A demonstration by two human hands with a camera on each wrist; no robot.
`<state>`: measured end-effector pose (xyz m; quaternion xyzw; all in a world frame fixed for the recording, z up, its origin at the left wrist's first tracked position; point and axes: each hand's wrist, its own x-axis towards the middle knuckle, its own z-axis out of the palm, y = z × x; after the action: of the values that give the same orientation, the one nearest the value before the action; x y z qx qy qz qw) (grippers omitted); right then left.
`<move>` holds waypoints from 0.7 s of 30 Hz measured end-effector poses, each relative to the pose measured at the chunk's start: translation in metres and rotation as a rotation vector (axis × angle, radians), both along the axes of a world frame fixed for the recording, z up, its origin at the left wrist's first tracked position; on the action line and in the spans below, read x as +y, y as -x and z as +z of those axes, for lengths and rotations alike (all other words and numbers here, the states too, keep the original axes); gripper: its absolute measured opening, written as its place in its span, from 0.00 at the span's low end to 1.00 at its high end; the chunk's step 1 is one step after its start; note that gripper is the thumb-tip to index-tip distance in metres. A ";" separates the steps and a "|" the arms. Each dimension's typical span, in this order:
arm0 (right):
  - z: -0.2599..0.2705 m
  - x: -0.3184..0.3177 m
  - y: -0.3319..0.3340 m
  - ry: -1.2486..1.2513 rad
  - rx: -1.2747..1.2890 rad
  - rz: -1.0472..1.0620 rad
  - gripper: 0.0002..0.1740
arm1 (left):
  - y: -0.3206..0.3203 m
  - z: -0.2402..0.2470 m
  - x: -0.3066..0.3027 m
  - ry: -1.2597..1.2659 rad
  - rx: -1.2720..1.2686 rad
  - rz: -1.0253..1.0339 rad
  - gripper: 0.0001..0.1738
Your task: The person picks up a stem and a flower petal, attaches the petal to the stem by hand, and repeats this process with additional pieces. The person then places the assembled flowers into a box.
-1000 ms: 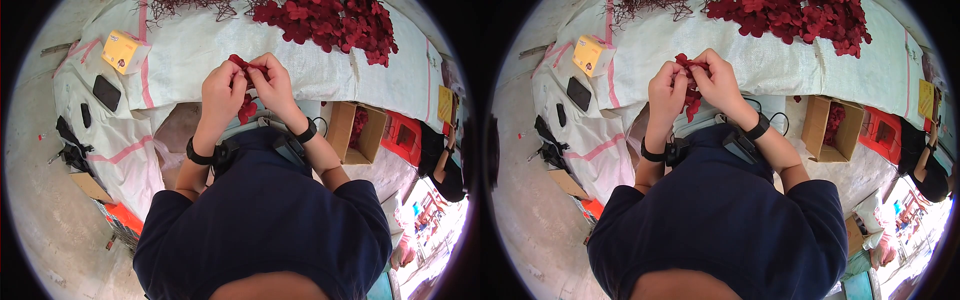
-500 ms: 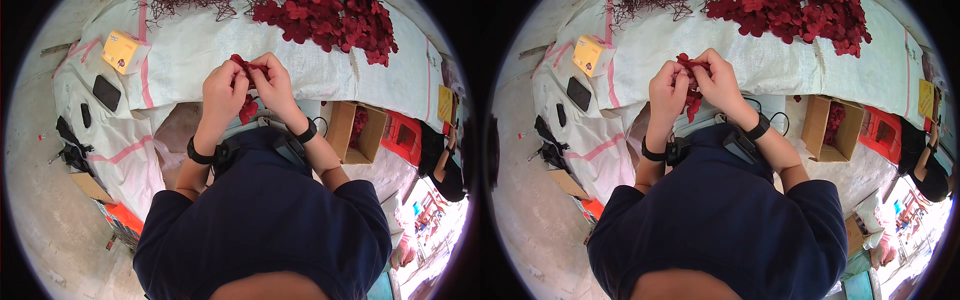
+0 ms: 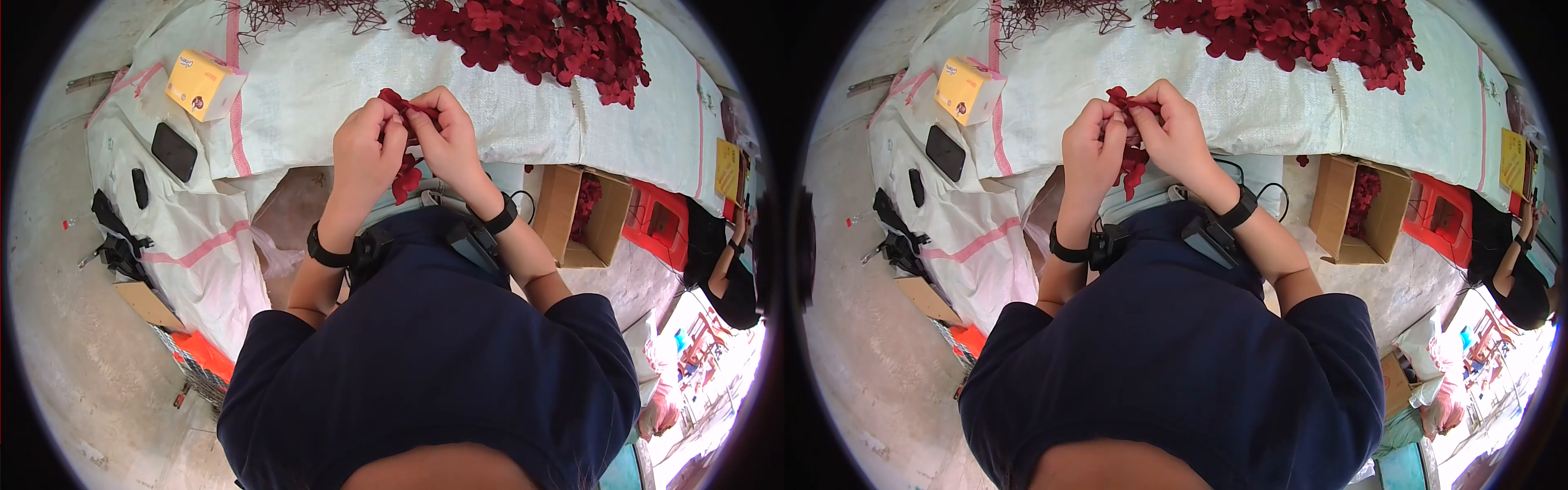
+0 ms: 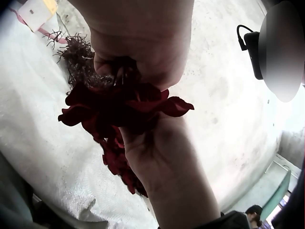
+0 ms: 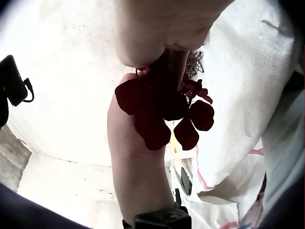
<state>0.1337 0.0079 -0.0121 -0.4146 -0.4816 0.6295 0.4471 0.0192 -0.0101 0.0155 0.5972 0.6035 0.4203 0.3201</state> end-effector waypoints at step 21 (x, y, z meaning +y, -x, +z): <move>-0.003 0.006 -0.004 0.033 -0.037 0.031 0.01 | 0.001 -0.012 0.005 0.112 -0.190 0.000 0.03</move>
<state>0.1377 0.0138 -0.0151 -0.4262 -0.4855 0.6364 0.4214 0.0180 -0.0055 0.0039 0.5359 0.5931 0.4406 0.4086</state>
